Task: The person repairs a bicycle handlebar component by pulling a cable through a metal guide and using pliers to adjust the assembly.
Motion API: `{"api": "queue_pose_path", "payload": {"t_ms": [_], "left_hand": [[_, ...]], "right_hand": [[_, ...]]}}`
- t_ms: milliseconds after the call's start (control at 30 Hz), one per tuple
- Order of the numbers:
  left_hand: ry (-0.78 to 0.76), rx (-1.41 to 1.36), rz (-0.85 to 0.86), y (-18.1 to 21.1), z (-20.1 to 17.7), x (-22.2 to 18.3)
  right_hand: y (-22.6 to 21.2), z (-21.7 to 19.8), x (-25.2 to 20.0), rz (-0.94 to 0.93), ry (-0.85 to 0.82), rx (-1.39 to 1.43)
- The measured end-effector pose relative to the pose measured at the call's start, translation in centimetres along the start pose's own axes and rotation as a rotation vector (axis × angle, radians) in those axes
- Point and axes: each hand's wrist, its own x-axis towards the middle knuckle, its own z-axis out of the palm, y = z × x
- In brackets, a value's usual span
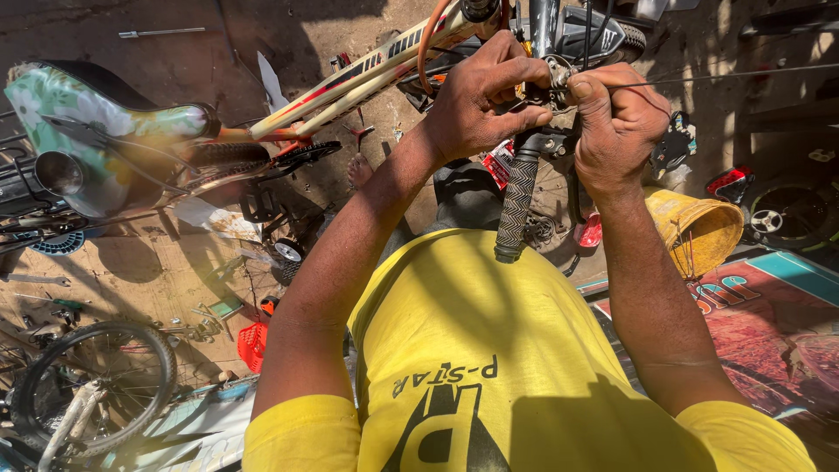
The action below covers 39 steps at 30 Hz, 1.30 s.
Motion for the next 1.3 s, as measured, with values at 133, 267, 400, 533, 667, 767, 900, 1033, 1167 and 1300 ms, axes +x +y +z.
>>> {"api": "queue_pose_path", "payload": {"t_ms": [133,267,400,533,667,767,900,1033,1167,1300], "left_hand": [[-0.027,0.008,-0.011,0.0,-0.1,0.0],[-0.005,0.017,0.012,-0.1,0.0,0.0],[0.008,0.084,0.037,-0.3,0.2,-0.1],[0.002,0.077,0.010,-0.2,0.3,-0.2],[-0.015,0.217,0.050,0.2,0.2,-0.1],[-0.039,0.317,0.077,0.4,0.1,-0.2],[-0.035,0.337,0.091,0.7,0.1,-0.1],[-0.055,0.346,0.059,1.1,-0.1,-0.3],[-0.053,0.311,0.094,1.3,-0.3,-0.2],[-0.036,0.278,0.055,1.4,-0.3,0.0]], "right_hand": [[-0.2,0.1,-0.2,0.016,0.018,-0.043],[-0.6,0.3,-0.1,-0.050,0.027,-0.112],[-0.6,0.5,-0.1,-0.093,0.043,-0.175],[-0.6,0.5,-0.2,-0.099,0.052,-0.182],[-0.6,0.4,-0.4,-0.080,0.037,-0.204],[-0.4,0.3,-0.6,-0.047,0.039,-0.137],[0.0,0.5,-0.5,-0.041,0.061,-0.112],[0.2,0.2,-0.5,-0.017,0.072,0.063],[0.5,-1.6,-0.1,0.208,-0.093,0.264],[0.7,-3.2,0.5,0.327,-0.204,0.346]]}}
